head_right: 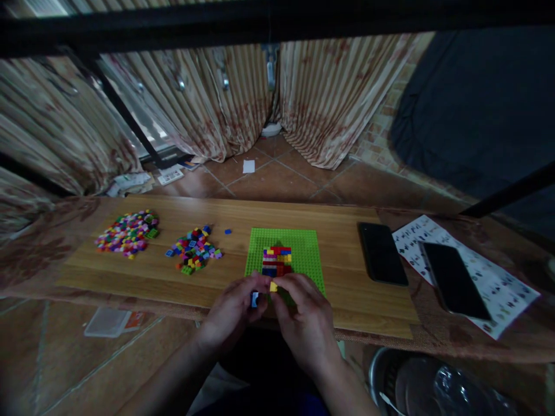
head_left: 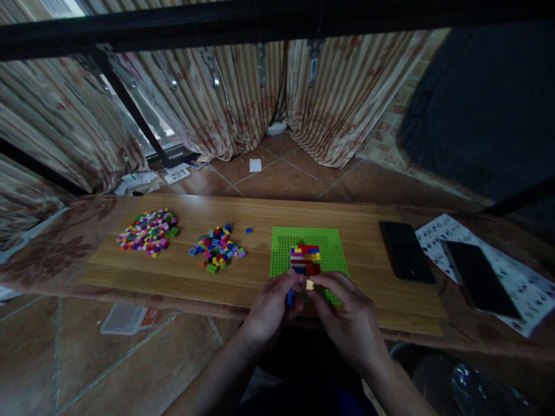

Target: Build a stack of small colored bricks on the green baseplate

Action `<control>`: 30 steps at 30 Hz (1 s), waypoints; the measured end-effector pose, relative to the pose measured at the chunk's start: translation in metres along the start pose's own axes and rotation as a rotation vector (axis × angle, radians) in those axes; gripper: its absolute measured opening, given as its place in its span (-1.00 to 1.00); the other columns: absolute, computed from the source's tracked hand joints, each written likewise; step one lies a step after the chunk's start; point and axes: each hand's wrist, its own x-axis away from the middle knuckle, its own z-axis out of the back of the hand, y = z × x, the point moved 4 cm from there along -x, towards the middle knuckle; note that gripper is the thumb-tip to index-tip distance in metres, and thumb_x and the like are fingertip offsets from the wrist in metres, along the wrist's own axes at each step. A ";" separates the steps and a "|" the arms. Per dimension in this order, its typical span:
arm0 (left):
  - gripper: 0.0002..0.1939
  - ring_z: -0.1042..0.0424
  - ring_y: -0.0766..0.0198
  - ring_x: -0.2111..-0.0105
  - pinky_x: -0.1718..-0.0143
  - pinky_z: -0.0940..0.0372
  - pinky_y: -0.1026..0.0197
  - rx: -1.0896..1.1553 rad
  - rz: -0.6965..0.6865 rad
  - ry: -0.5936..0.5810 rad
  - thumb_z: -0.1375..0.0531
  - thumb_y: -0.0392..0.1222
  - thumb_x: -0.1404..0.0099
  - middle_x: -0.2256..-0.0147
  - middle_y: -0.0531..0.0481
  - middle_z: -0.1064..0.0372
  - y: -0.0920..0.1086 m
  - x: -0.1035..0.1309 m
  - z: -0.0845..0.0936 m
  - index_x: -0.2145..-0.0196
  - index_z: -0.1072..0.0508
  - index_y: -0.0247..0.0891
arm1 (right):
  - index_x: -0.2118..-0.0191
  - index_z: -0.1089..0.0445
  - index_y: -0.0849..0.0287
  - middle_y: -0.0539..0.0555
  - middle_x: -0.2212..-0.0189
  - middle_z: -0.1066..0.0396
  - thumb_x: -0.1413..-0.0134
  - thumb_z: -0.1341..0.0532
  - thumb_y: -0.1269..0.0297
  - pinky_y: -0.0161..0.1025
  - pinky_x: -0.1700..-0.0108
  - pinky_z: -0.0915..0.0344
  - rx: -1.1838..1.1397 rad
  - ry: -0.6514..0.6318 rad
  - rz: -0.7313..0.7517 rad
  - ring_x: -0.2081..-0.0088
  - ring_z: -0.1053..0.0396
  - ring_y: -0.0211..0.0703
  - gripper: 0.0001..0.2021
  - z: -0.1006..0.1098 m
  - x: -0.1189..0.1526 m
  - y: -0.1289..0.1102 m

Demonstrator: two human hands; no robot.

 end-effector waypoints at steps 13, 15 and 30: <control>-0.44 -0.45 0.11 0.22 0.24 -0.32 0.16 0.293 0.147 -0.256 0.00 0.25 -0.26 0.26 -0.18 -0.45 0.000 0.008 -0.013 0.21 -0.46 -0.32 | -0.01 -0.38 -0.05 0.07 0.10 -0.42 -0.12 -0.20 0.31 -0.04 0.06 -0.34 0.056 -0.102 0.119 0.05 -0.34 -0.03 -0.69 -0.008 0.000 -0.028; -0.46 -0.45 0.08 0.18 0.19 -0.31 0.14 0.321 0.151 -0.286 -0.02 0.23 -0.25 0.24 -0.20 -0.45 0.000 0.010 -0.014 0.22 -0.46 -0.34 | -0.05 -0.33 -0.06 0.07 0.07 -0.41 -0.11 -0.22 0.32 -0.01 0.04 -0.32 0.067 -0.126 0.128 0.03 -0.32 -0.01 -0.63 -0.008 0.002 -0.027; -0.75 -0.39 0.26 0.36 0.27 -0.28 0.21 0.247 0.163 -0.168 -0.28 -0.09 -0.10 0.37 -0.07 -0.40 -0.020 0.019 0.003 0.36 -0.49 -0.36 | -0.03 -0.33 0.00 0.06 0.20 -0.44 -0.09 -0.23 0.39 -0.08 0.12 -0.35 0.062 -0.010 0.165 0.12 -0.34 -0.07 -0.64 -0.008 0.018 -0.011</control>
